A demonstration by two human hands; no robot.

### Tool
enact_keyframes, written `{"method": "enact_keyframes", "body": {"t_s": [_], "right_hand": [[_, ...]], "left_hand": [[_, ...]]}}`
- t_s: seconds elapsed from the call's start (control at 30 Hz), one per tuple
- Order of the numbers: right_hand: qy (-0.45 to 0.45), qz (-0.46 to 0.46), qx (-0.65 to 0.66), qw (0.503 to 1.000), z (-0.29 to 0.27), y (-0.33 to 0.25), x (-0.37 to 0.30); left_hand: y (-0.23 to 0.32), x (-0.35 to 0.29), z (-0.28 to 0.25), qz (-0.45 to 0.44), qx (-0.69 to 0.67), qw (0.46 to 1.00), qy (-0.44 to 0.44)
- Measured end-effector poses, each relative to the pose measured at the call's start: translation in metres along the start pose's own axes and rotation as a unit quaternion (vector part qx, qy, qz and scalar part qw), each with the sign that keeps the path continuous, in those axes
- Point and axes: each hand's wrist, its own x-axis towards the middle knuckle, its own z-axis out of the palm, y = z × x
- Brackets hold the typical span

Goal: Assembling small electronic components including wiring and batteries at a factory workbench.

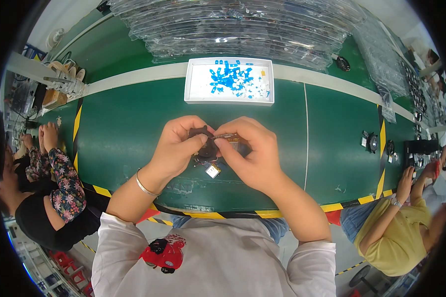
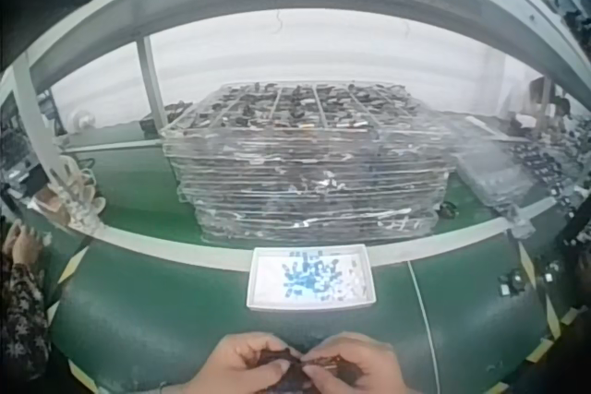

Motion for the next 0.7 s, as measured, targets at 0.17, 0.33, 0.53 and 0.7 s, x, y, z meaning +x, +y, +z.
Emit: {"method": "enact_keyframes", "body": {"t_s": [0.17,0.33,0.53,0.7], "right_hand": [[0.013,0.056,0.088,0.994,0.000,-0.003,0.002],[-0.030,0.141,0.173,0.974,-0.012,-0.001,0.006],[-0.017,0.107,0.158,0.981,-0.006,0.000,0.003],[-0.026,0.101,0.158,0.982,-0.006,0.000,0.004]], "left_hand": [[0.002,0.001,0.004,-0.004,-0.019,1.000,0.010],[0.002,-0.001,0.005,0.004,-0.038,0.999,0.013],[0.000,-0.001,0.000,-0.001,-0.023,1.000,0.007],[0.002,0.000,0.000,-0.013,-0.035,0.999,0.003]]}}
